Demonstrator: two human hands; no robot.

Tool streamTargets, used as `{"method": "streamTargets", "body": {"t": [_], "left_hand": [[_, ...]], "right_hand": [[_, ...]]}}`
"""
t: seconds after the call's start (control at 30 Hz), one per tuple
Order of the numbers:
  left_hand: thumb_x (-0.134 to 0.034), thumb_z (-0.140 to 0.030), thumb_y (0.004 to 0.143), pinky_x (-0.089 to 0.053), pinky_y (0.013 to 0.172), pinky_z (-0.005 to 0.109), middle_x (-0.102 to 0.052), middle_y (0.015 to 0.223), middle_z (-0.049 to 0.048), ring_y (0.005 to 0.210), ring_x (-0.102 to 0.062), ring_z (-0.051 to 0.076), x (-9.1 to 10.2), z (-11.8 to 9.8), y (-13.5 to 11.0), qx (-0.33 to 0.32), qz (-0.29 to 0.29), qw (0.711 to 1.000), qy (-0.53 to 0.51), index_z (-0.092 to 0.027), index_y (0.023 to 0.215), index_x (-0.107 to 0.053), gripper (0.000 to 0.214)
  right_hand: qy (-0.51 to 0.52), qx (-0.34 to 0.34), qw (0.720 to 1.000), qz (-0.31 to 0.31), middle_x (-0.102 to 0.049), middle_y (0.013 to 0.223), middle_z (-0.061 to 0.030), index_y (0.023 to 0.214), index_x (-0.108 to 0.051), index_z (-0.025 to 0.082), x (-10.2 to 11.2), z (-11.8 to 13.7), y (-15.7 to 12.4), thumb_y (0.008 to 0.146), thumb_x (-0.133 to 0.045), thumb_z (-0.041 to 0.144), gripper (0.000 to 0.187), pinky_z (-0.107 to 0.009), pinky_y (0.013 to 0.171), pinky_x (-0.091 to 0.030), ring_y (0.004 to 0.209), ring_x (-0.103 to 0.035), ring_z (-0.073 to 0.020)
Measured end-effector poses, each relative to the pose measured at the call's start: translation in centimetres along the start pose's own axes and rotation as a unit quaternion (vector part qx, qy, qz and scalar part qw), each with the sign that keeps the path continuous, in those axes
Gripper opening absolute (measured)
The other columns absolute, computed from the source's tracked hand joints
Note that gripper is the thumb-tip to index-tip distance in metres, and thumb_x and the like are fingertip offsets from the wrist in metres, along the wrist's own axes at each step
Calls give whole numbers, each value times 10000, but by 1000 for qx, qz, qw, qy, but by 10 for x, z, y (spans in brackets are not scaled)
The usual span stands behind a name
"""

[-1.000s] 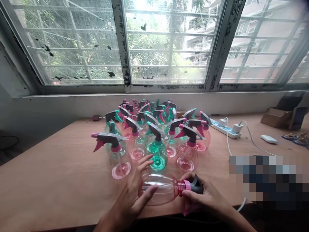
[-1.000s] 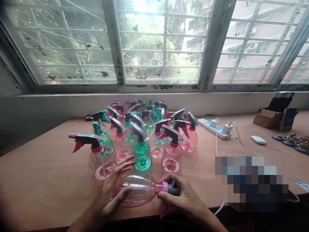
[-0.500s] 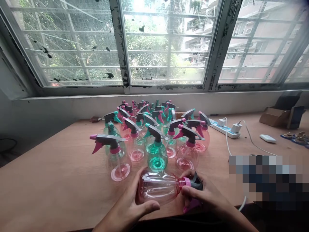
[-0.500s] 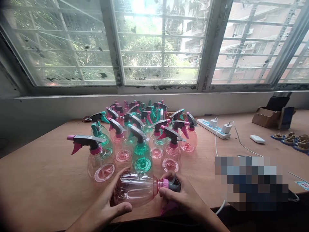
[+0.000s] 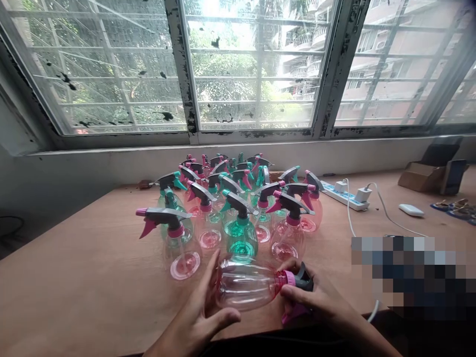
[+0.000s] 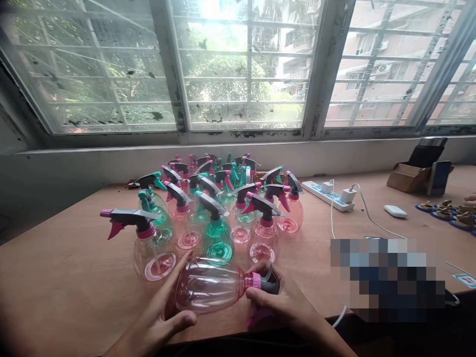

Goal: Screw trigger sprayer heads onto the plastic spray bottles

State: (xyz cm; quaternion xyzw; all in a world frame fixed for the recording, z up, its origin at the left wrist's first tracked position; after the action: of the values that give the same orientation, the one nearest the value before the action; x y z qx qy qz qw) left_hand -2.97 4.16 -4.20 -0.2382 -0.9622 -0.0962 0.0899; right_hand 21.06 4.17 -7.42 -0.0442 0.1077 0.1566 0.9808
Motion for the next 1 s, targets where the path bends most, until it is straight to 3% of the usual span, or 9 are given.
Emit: {"method": "streamTargets", "body": {"t": [0.13, 0.27, 0.4, 0.57, 0.73, 0.93, 1.0], "left_hand": [[-814, -371, 875, -285, 1269, 534, -231, 1731, 28, 1583, -177, 328, 0, -3, -1, -32, -6, 999, -6, -403, 1592, -278, 897], [-735, -381, 943, -352, 1253, 498, -212, 1735, -45, 1571, -273, 295, -3, -2, -1, -64, -7, 998, -9, -541, 1564, -233, 815], [-773, -358, 916, -323, 1263, 487, -223, 1731, -69, 1583, -234, 272, -5, -3, -1, -42, 9, 999, -17, -581, 1566, -147, 929], [-738, -381, 936, -254, 1270, 502, -153, 1747, -50, 1596, -136, 284, -4, -10, -4, -36, 21, 999, 19, -533, 1590, -139, 900], [-623, -427, 981, -130, 1241, 644, -59, 1758, -5, 1602, -38, 349, 0, -13, -10, -35, 23, 988, 146, -435, 1631, -27, 883], [-538, -471, 1006, -374, 1199, 594, -251, 1720, 75, 1551, -301, 379, 0, -17, -7, -64, 1, 991, 121, -321, 1633, -179, 739], [-520, -475, 1012, -405, 1185, 582, -264, 1715, 80, 1545, -319, 378, 0, -16, -5, -68, 0, 991, 113, -315, 1628, -196, 713]], "right_hand": [[12, -8, 1000, -5, -775, 623, 32, 1033, -553, 222, 1, -1, 1, 796, -848, 446, 439, -319, 591, -599, 563, -749, -209], [23, 0, 1000, -7, -780, 614, 20, 1029, -553, 210, 0, 2, 1, 815, -826, 459, 428, -314, 582, -576, 547, -741, -210], [9, 0, 1000, -10, -771, 631, 23, 1026, -565, 205, 0, 3, 0, 805, -838, 448, 426, -320, 608, -575, 571, -740, -205], [-37, 19, 999, 1, -739, 674, 31, 1022, -592, 221, 0, 2, -1, 798, -838, 450, 403, -337, 605, -599, 627, -732, -217], [-75, 47, 996, -31, -713, 692, 32, 994, -644, 220, 1, 4, -3, 764, -861, 449, 391, -293, 593, -564, 615, -690, -188], [-76, 42, 996, -32, -720, 683, 26, 977, -650, 221, -2, 4, -5, 756, -860, 465, 390, -317, 601, -589, 598, -690, -194], [-71, 42, 996, -34, -717, 682, 28, 988, -643, 217, -1, 4, -5, 757, -864, 450, 395, -320, 603, -600, 600, -698, -191]]}}
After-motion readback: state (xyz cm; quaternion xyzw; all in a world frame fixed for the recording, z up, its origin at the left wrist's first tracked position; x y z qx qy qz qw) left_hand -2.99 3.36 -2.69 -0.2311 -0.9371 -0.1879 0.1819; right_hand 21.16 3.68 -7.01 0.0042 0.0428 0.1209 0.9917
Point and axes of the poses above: each hand's wrist, its own y-axis towards the middle knuckle, its own x-axis out of the back of the hand, z = x × y, the point moved 6 cm from there along y, towards the middle knuckle
